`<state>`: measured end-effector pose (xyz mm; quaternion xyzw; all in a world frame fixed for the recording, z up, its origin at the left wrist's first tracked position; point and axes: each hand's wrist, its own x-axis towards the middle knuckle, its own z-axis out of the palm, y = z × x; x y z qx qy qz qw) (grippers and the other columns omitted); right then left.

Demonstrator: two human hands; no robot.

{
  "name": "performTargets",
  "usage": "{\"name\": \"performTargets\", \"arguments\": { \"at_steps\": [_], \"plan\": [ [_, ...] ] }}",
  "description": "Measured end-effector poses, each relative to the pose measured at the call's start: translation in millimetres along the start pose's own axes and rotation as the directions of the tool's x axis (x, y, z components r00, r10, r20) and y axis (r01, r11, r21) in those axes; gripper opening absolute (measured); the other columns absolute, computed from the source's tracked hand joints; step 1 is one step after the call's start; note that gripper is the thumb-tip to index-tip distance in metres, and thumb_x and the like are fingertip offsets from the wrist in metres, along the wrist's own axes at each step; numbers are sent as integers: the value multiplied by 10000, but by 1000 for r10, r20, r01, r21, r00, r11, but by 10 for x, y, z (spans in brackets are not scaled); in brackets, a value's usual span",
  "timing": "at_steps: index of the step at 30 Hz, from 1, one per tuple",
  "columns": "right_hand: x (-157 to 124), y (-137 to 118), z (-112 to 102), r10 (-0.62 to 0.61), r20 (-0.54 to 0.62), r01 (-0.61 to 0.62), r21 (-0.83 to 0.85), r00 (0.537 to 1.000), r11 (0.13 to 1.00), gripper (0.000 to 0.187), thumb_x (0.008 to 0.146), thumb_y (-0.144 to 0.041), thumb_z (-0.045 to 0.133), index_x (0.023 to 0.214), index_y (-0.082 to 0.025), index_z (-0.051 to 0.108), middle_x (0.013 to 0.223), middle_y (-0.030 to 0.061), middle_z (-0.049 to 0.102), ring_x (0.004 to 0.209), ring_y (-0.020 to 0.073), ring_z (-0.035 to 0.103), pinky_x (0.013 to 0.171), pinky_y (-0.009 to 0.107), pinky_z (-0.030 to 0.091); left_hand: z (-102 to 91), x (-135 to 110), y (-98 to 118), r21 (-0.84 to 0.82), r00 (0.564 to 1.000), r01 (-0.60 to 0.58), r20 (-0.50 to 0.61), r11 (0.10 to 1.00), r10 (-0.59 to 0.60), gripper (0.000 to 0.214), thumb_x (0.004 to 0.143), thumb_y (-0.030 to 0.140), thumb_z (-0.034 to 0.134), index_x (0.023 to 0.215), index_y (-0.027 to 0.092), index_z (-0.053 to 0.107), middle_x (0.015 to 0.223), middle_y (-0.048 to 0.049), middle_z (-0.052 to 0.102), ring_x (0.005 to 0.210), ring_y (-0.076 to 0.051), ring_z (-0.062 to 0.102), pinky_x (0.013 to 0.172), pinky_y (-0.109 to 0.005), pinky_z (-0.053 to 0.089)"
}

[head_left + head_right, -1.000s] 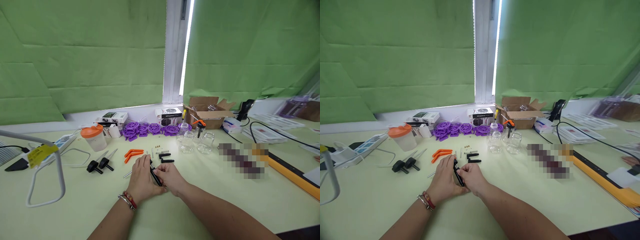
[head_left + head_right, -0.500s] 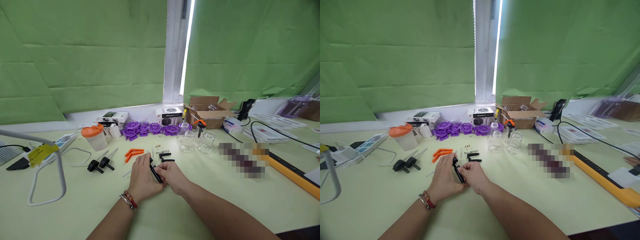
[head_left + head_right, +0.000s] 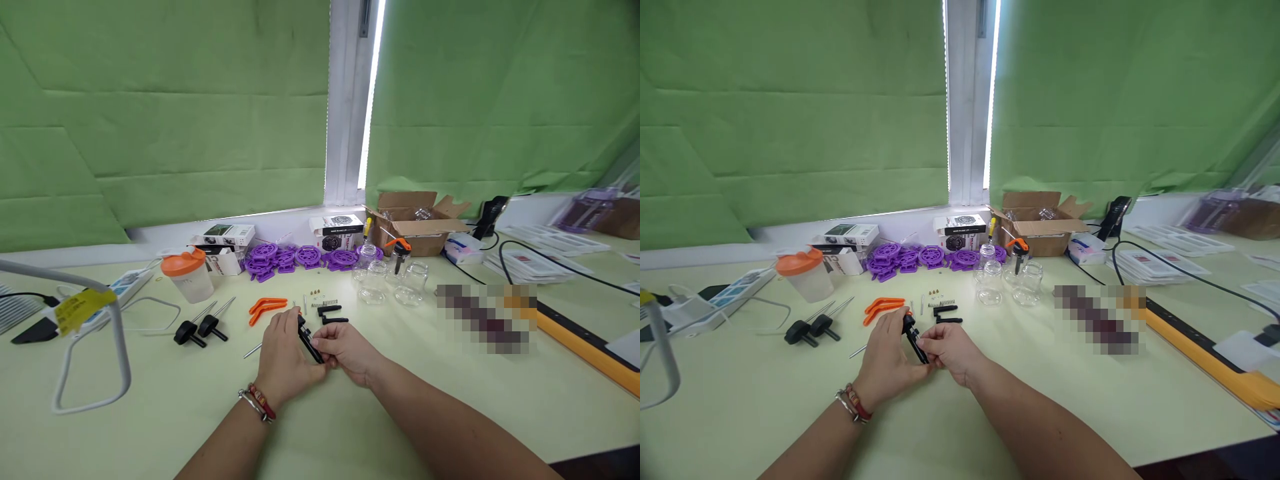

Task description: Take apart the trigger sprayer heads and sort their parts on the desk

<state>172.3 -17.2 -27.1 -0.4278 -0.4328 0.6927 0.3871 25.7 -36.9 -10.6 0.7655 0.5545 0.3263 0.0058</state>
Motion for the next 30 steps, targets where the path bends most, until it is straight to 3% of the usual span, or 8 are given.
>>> {"name": "performTargets", "arguments": {
  "at_steps": [6, 11, 15, 19, 24, 30],
  "plan": [
    [-26, -27, 39, 8, -25, -9, -43, 1000, 999, 328, 656, -444, 680, 617, -136, 575, 452, -45, 462, 409, 59, 364, 398, 213, 227, -6, 16, -5, -4, 1000, 5, 4, 1000, -5, 847, 472, 421, 697, 1214, 136, 403, 1125, -147, 537, 1072, -336, 498, 915, -485, 419],
    [-30, -24, 52, -60, -71, 52, -121, 996, 991, 268, 660, -393, 672, 660, -132, 608, 483, -48, 468, 418, 49, 338, 415, 211, 201, 21, 20, -35, 25, 1000, 16, 9, 1000, -16, 848, 473, 427, 693, 1216, 135, 408, 1136, -155, 534, 1084, -349, 490, 920, -493, 410],
    [-41, -42, 76, -27, -84, 14, -148, 996, 989, 293, 686, -407, 627, 571, -149, 551, 464, -50, 428, 423, 57, 310, 426, 221, 201, 43, 15, -59, 28, 1000, 5, 1, 1000, -5, 837, 492, 439, 681, 1224, 143, 405, 1137, -144, 533, 1076, -340, 496, 919, -481, 412],
    [-69, -63, 78, -154, -87, 125, -280, 984, 952, 279, 698, -379, 605, 551, -145, 566, 479, -45, 412, 471, 72, 328, 472, 227, 246, 37, 21, -68, 51, 999, 19, 27, 999, -20, 865, 481, 435, 690, 1230, 108, 406, 1149, -160, 530, 1094, -340, 475, 940, -470, 400],
    [-15, 11, 64, -139, -97, 104, -304, 985, 947, 300, 715, -387, 563, 529, -155, 527, 475, -43, 413, 467, 77, 317, 476, 232, 247, 49, 31, -55, 45, 998, 39, 45, 998, -41, 855, 478, 433, 686, 1216, 97, 416, 1141, -166, 535, 1089, -338, 473, 935, -465, 400],
    [84, 137, -6, -250, -61, 179, -538, 966, 824, 308, 735, -329, 509, 480, -164, 458, 464, -46, 363, 482, 80, 285, 476, 232, 217, 154, 23, -145, 6, 990, 99, 104, 995, -99, 799, 472, 423, 688, 1170, 119, 444, 1097, -144, 551, 1051, -323, 501, 905, -454, 413]
  ]
}}
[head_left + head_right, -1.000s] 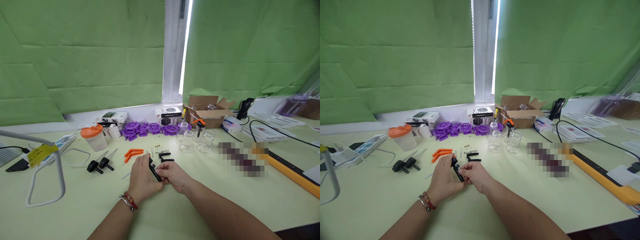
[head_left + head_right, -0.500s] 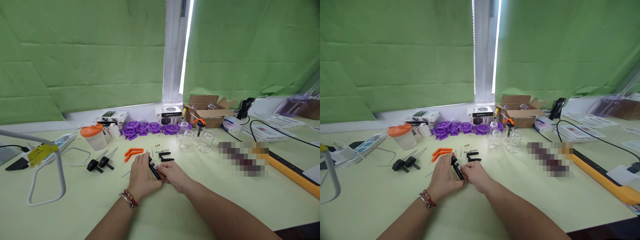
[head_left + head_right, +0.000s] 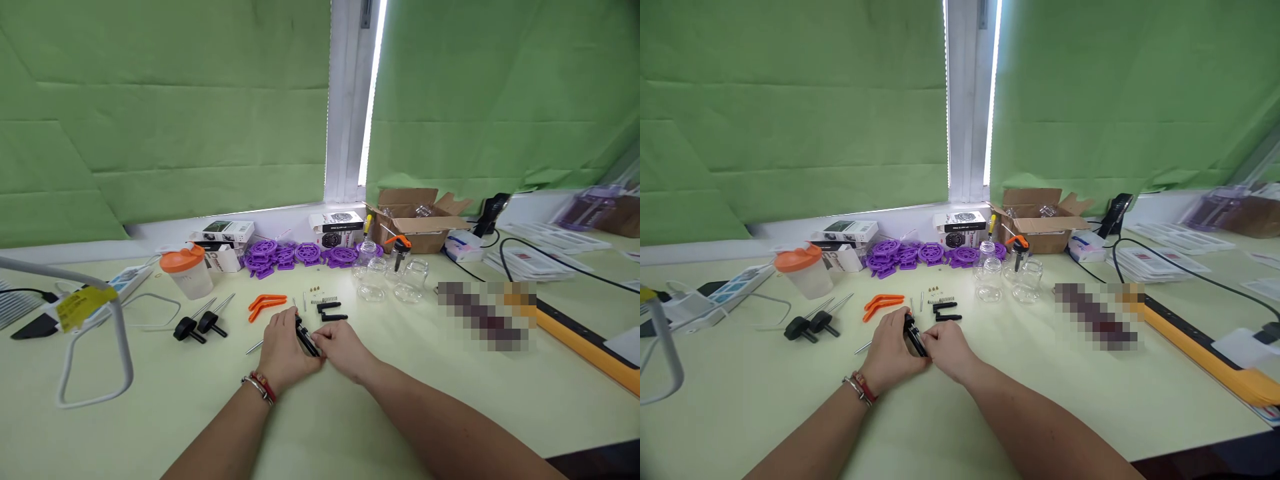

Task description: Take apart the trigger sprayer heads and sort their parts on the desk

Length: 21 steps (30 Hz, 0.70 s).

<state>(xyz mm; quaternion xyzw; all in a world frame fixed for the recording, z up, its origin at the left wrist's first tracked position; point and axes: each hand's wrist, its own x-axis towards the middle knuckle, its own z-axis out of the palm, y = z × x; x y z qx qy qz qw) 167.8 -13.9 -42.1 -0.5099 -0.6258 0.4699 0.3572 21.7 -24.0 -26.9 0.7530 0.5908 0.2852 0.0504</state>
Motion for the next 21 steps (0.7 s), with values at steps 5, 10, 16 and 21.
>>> {"name": "performTargets", "arguments": {
  "at_steps": [5, 10, 16, 21],
  "plan": [
    [-8, 38, -53, -48, 19, 49, -46, 999, 998, 260, 739, -271, 491, 502, -165, 491, 466, -50, 353, 478, 80, 287, 471, 220, 226, 36, 17, -87, -56, 1000, 24, 10, 998, -23, 843, 436, 431, 702, 1181, 147, 427, 1134, -136, 524, 1087, -331, 484, 913, -466, 400],
    [-19, 70, -15, -16, -41, 16, 1, 999, 1000, 168, 731, -269, 543, 675, -158, 656, 574, -3, 570, 564, 130, 482, 534, 228, 346, 81, 16, -111, -76, 1000, 21, -19, 997, -23, 872, 440, 425, 714, 1208, 155, 401, 1170, -134, 506, 1134, -340, 455, 960, -485, 366],
    [-78, 77, -6, 26, -87, -25, 11, 996, 1000, 262, 771, -298, 522, 909, -140, 678, 830, 73, 667, 730, 179, 591, 658, 280, 454, -67, 53, -178, -241, 972, 85, -192, 967, -133, 868, 472, 453, 754, 1202, 168, 381, 1150, -119, 508, 1073, -295, 514, 900, -457, 432],
    [-188, -18, 86, -172, 81, 186, -220, 982, 958, 288, 748, -283, 584, 1005, -192, 677, 941, 56, 631, 711, 139, 570, 671, 264, 454, -317, 89, -314, -268, 931, 97, -317, 959, -182, 825, 526, 451, 751, 1206, 182, 371, 1130, -109, 517, 1048, -277, 532, 892, -453, 435]
  ]
}}
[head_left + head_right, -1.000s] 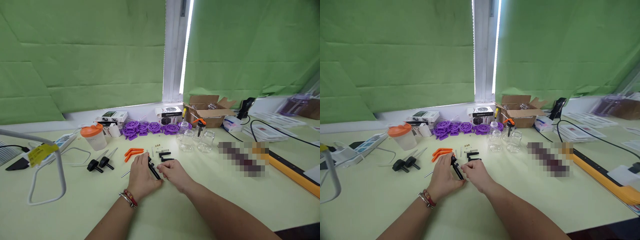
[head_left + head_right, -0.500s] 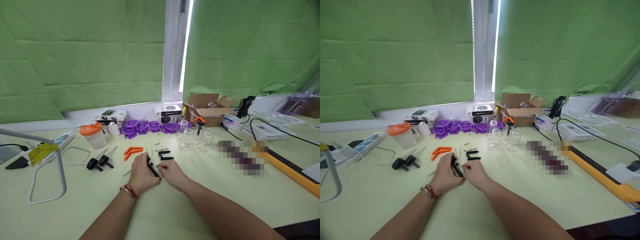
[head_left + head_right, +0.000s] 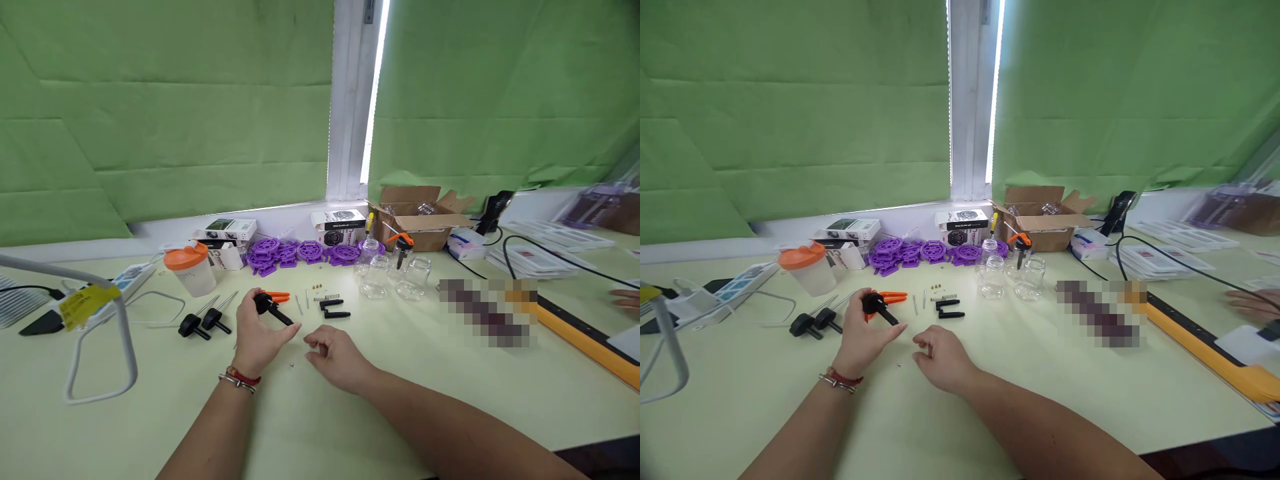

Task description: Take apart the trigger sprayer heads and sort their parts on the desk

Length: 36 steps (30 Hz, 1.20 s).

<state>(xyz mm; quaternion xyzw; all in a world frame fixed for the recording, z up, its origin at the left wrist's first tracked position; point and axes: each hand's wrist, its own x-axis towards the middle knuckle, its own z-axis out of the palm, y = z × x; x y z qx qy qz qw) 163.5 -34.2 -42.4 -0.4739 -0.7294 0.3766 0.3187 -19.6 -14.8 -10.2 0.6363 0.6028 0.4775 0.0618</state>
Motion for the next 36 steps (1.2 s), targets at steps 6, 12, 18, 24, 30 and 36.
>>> {"name": "performTargets", "arguments": {
  "at_steps": [6, 12, 18, 24, 30, 36],
  "plan": [
    [74, -164, 125, -198, 207, 252, -282, 958, 926, 171, 769, -266, 591, 857, -254, 737, 904, 14, 662, 826, 155, 600, 711, 252, 417, -84, 40, 13, 203, 985, -166, 72, 965, 155, 735, 499, 449, 746, 1143, 214, 479, 1146, -109, 500, 1069, -317, 482, 923, -482, 399],
    [191, -223, 128, -168, 252, 252, -356, 953, 900, 179, 750, -205, 568, 807, -242, 733, 858, 4, 693, 753, 151, 611, 641, 247, 397, -65, 32, -18, 305, 987, -154, 83, 940, 134, 590, 523, 503, 710, 1039, 241, 592, 1187, -104, 436, 1115, -340, 444, 927, -484, 392],
    [218, -227, 126, -261, 296, 357, -341, 919, 870, 217, 754, -164, 525, 798, -245, 721, 858, -7, 682, 810, 137, 608, 645, 226, 384, -55, 52, -78, 347, 995, -99, 20, 933, 98, 600, 539, 570, 682, 1025, 231, 586, 1177, -109, 445, 1112, -344, 451, 941, -499, 372],
    [213, -251, 150, -215, 307, 339, -441, 927, 831, 184, 757, -172, 512, 756, -199, 694, 828, 20, 672, 699, 142, 589, 594, 241, 361, -61, 45, -64, 349, 995, -95, 16, 932, 96, 632, 530, 593, 686, 1027, 220, 574, 1183, -114, 441, 1130, -345, 442, 958, -490, 360],
    [472, -148, -276, -156, 156, 210, -436, 975, 875, 176, 780, -179, 507, 812, -188, 680, 862, 37, 654, 737, 140, 579, 632, 231, 383, -72, 48, -30, 352, 995, -99, 14, 931, 100, 648, 533, 624, 672, 1017, 202, 586, 1164, -119, 452, 1104, -331, 455, 952, -474, 365],
    [1046, 252, -769, 117, -160, -176, -425, 980, 888, 160, 791, -188, 524, 769, -140, 674, 752, 72, 657, 656, 152, 558, 583, 240, 373, -70, 39, 41, 326, 992, -123, 55, 937, 112, 615, 523, 596, 691, 1005, 229, 590, 1163, -105, 448, 1115, -326, 436, 954, -472, 356]
  ]
}}
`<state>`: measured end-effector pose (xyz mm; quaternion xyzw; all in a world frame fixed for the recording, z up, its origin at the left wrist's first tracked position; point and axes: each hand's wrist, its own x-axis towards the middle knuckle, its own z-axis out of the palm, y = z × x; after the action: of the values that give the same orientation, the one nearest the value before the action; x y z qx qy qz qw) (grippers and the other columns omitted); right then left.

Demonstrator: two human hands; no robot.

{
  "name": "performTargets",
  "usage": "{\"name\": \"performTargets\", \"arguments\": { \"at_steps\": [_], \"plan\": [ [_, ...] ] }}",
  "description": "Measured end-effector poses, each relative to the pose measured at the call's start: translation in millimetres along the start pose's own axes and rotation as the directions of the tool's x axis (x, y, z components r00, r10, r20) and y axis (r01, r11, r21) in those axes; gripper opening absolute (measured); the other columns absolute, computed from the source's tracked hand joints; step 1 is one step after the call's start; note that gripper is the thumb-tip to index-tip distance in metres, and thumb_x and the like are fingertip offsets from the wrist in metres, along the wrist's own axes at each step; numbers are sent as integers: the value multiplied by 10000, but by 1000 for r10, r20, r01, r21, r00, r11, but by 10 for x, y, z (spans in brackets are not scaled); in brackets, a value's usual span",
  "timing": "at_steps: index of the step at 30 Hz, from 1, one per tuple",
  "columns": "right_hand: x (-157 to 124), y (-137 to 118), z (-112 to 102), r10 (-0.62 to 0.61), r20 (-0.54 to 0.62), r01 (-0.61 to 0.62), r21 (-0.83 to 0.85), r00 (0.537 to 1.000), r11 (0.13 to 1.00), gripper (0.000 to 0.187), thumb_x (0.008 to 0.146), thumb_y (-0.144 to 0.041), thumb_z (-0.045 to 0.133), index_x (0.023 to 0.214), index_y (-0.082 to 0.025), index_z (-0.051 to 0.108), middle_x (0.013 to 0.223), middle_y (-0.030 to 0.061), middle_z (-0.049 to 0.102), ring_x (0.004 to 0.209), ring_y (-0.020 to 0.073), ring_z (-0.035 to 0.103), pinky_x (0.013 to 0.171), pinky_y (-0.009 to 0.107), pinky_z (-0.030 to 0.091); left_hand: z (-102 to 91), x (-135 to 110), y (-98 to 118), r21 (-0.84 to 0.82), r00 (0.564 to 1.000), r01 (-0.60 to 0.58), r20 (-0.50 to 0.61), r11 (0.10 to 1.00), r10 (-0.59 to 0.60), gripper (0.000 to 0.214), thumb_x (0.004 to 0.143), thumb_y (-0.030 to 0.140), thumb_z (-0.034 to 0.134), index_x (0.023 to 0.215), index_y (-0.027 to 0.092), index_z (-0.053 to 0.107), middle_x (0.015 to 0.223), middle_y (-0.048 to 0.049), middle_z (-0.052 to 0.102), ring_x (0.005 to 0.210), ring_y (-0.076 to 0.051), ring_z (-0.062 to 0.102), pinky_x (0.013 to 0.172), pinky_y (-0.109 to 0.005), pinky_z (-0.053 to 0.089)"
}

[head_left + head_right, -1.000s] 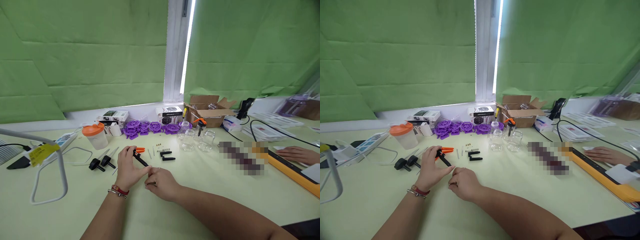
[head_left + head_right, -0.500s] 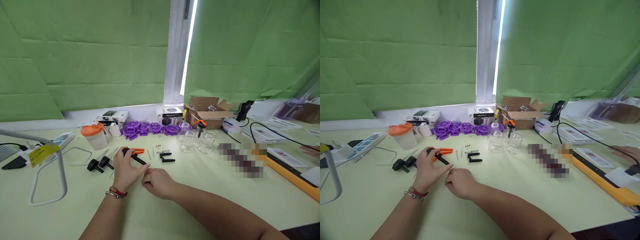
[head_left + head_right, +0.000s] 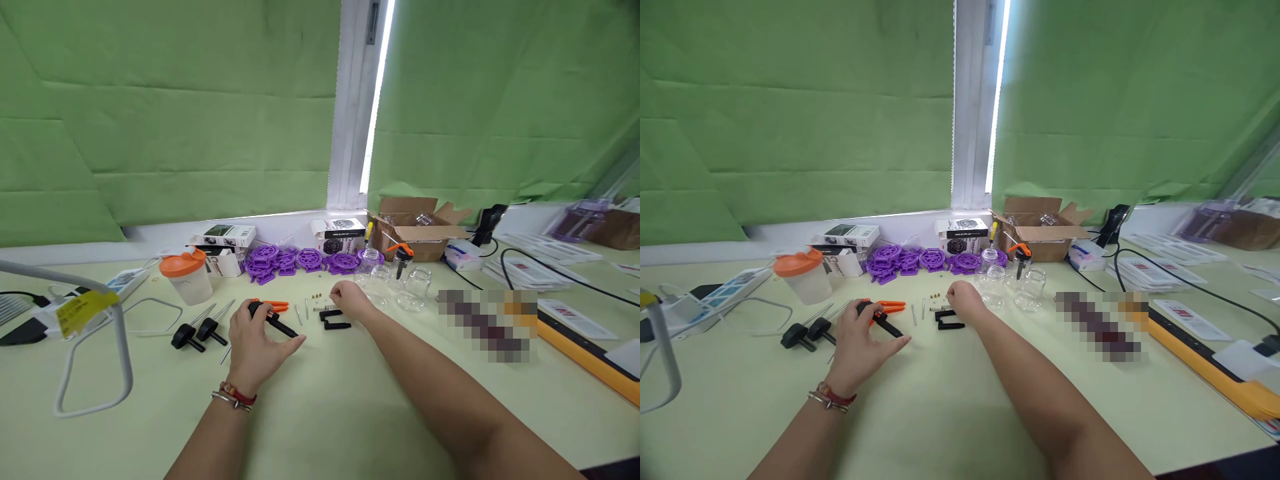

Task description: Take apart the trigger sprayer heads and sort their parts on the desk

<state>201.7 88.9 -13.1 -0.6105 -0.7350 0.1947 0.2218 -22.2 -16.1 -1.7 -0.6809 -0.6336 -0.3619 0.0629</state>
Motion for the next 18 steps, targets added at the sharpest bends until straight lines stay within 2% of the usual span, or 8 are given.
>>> {"name": "performTargets", "arguments": {
  "at_steps": [4, 10, 13, 16, 17, 18],
  "plan": [
    [176, 168, 107, 53, 15, -53, 5, 998, 999, 101, 736, -155, 582, 707, -141, 677, 758, 74, 665, 667, 152, 561, 569, 230, 359, 12, -10, 23, -11, 1000, -13, 16, 1000, 14, 597, 523, 571, 705, 1000, 237, 579, 1163, -99, 439, 1137, -324, 419, 959, -471, 348],
    [161, 132, 140, 29, 8, -30, 33, 1000, 999, 148, 720, -166, 595, 579, -153, 638, 638, 38, 604, 606, 123, 500, 568, 225, 326, 40, -20, 16, -21, 999, -24, 39, 999, 25, 602, 515, 570, 712, 995, 234, 578, 1172, -95, 430, 1126, -325, 424, 958, -475, 351],
    [69, 19, 60, 6, -35, -4, 53, 999, 999, 233, 772, -207, 541, 552, -159, 602, 607, 33, 561, 590, 119, 452, 562, 234, 301, 47, -23, 11, -31, 999, -19, 36, 999, 20, 614, 507, 577, 714, 998, 234, 575, 1175, -96, 431, 1138, -331, 413, 960, -483, 349],
    [-148, -186, 12, -28, -78, 35, 100, 997, 994, 335, 860, -321, 431, 604, -168, 583, 624, 28, 541, 589, 117, 427, 560, 237, 295, 45, -31, 40, -46, 999, -26, 36, 999, 28, 640, 489, 588, 723, 1001, 232, 577, 1178, -99, 431, 1149, -335, 403, 967, -489, 345],
    [-251, -267, 19, -42, -67, 51, 139, 997, 989, 392, 881, -391, 387, 615, -171, 572, 611, 20, 529, 565, 112, 417, 546, 235, 296, 46, -37, 57, -52, 999, -31, 43, 998, 34, 658, 482, 591, 726, 1012, 231, 578, 1181, -101, 428, 1148, -337, 402, 966, -492, 346],
    [-363, -349, 40, -53, 23, 44, 294, 998, 955, 431, 881, -465, 370, 637, -168, 565, 599, 14, 523, 532, 105, 406, 523, 233, 296, 50, -45, 76, -58, 998, -37, 52, 998, 40, 675, 478, 591, 730, 1028, 230, 578, 1185, -104, 424, 1146, -339, 402, 962, -496, 351]
  ]
}}
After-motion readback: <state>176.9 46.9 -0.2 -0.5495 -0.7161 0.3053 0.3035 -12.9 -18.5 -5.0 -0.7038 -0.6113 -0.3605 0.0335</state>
